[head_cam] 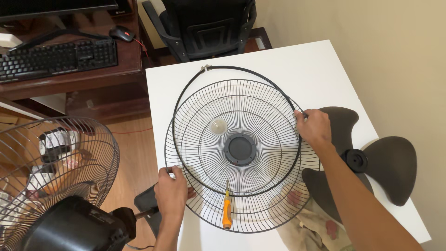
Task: The person assembles an electric fan by attaching the front grille, securing the central hub with a screwdriver, mounting the fan blades, and tightening the blade nut. The rear grille is then placed on the table.
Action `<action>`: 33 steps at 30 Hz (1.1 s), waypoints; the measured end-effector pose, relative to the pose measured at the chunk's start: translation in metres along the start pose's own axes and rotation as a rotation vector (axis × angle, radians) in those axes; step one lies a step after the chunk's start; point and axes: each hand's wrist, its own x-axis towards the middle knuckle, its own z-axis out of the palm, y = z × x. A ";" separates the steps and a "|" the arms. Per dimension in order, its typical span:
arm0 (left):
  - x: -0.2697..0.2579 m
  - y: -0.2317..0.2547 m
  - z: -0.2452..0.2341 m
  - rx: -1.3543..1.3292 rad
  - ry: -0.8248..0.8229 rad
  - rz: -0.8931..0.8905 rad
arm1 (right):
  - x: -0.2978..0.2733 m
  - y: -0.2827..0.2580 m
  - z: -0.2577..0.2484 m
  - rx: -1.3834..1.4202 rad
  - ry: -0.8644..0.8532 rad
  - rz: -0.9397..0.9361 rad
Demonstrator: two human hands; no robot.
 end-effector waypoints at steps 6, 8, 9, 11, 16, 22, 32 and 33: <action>-0.002 -0.003 0.002 -0.006 0.009 -0.013 | 0.003 -0.008 -0.003 0.026 -0.011 -0.039; -0.002 -0.004 0.002 0.000 0.006 -0.006 | 0.006 -0.010 -0.001 0.014 -0.001 -0.090; -0.002 -0.005 0.002 0.004 0.004 -0.004 | 0.007 -0.010 0.001 0.020 -0.005 -0.082; -0.003 -0.007 0.002 0.009 0.000 -0.026 | 0.010 -0.011 0.003 0.028 -0.014 -0.067; -0.005 -0.010 0.004 0.007 -0.016 -0.029 | 0.016 -0.008 0.007 -0.011 -0.025 -0.088; -0.009 -0.008 0.004 0.048 -0.037 -0.053 | 0.021 -0.002 0.014 -0.019 0.038 -0.192; -0.014 -0.012 -0.002 0.057 -0.075 -0.079 | 0.024 -0.002 0.012 0.025 0.001 -0.158; -0.016 -0.013 -0.001 0.041 -0.076 -0.076 | 0.027 -0.003 0.012 0.028 0.011 -0.171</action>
